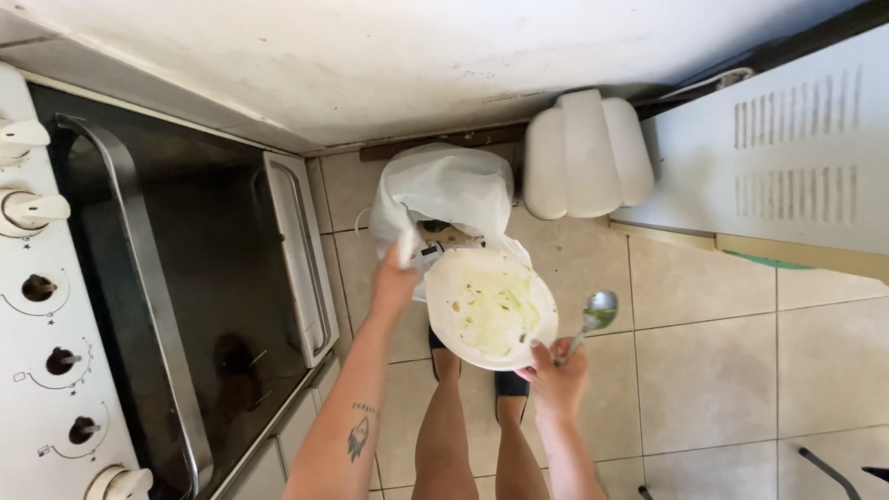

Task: The person cuts a lime and squeezes it over several meal prep containers filled with shredded carrots, cherry tomatoes, and avocado. They then wash a plate in the sink, peel hard-boiled eggs under running water, and place the peeled eggs into a container.

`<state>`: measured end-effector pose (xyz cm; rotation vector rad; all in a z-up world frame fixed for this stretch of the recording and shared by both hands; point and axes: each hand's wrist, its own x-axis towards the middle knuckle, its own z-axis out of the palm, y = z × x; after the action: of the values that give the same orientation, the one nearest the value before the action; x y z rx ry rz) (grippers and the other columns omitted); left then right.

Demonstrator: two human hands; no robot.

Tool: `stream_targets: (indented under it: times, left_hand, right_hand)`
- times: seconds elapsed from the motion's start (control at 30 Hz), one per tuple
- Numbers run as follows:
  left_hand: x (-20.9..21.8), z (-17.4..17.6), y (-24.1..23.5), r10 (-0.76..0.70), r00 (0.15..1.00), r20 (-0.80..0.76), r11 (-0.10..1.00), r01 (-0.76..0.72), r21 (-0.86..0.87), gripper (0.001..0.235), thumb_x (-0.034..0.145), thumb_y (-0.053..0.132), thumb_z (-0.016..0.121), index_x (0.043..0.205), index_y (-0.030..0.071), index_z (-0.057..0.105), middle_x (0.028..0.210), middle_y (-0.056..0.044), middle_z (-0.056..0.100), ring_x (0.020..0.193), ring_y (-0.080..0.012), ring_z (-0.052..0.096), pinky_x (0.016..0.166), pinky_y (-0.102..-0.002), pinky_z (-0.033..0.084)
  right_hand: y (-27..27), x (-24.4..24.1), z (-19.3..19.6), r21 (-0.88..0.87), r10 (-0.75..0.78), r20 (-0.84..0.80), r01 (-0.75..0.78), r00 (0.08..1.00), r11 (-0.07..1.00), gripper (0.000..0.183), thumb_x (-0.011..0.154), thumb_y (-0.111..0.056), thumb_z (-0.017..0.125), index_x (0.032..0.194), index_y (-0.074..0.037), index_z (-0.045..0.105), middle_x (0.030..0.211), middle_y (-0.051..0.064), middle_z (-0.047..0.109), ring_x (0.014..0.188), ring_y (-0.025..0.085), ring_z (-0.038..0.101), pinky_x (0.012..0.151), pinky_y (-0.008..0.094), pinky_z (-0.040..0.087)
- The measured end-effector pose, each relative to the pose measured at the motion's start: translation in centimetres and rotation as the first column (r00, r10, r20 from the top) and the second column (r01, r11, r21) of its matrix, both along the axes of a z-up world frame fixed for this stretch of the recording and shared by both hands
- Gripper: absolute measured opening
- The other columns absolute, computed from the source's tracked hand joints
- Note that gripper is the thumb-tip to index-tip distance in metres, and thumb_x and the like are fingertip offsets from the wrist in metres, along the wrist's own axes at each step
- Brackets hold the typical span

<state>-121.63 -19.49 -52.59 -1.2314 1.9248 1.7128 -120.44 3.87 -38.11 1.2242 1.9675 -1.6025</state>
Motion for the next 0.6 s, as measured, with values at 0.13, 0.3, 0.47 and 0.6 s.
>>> stream_targets:
  times: [0.13,0.3,0.47,0.6]
  left_hand:
    - [3.3,4.1,0.0,0.1,0.995,-0.015,0.889,-0.096,-0.448,0.076,0.073,0.025,0.067,0.14,0.015,0.032,0.143,-0.006,0.04,0.131,-0.0243,0.037,0.106,-0.04,0.03]
    - [6.8,15.3,4.7,0.267,0.94,0.212,0.951,-0.292,0.097,0.077,0.076,0.051,0.051,0.143,0.022,0.027,0.145,-0.004,0.037,0.132,-0.0241,0.038,0.101,-0.046,0.037]
    - [13.0,24.6,10.6,0.37,0.922,0.115,0.85,-0.386,0.357,0.06,0.084,0.042,0.043,0.136,0.013,0.047,0.133,-0.004,0.056,0.124,-0.0207,0.052,0.099,-0.042,0.046]
    - [20.9,30.4,16.9,0.673,0.738,0.052,0.672,-0.64,0.374,0.052,0.082,0.03,0.054,0.13,0.01,0.054,0.121,-0.011,0.062,0.11,-0.0258,0.058,0.089,-0.043,0.046]
  right_hand:
    - [1.0,0.3,0.2,-0.185,-0.091,0.03,0.095,0.995,0.978,0.029,0.083,0.001,0.059,0.076,-0.011,0.034,0.082,0.011,0.052,0.096,0.028,0.063,0.067,0.05,0.06]
    - [4.7,2.6,0.4,-0.37,-0.049,-0.011,0.041,0.999,0.928,0.032,0.078,-0.002,0.064,0.071,-0.016,0.036,0.077,0.013,0.06,0.079,0.029,0.065,0.058,0.045,0.058]
    - [10.9,7.0,3.0,-0.474,0.019,-0.125,-0.076,0.992,0.877,0.033,0.073,-0.005,0.069,0.077,-0.019,0.039,0.069,0.004,0.054,0.071,0.03,0.067,0.059,0.052,0.058]
    - [18.9,11.1,8.2,-0.367,0.107,-0.174,-0.165,0.979,0.916,0.025,0.071,0.001,0.073,0.08,-0.008,0.051,0.064,0.011,0.054,0.054,0.023,0.056,0.043,0.039,0.049]
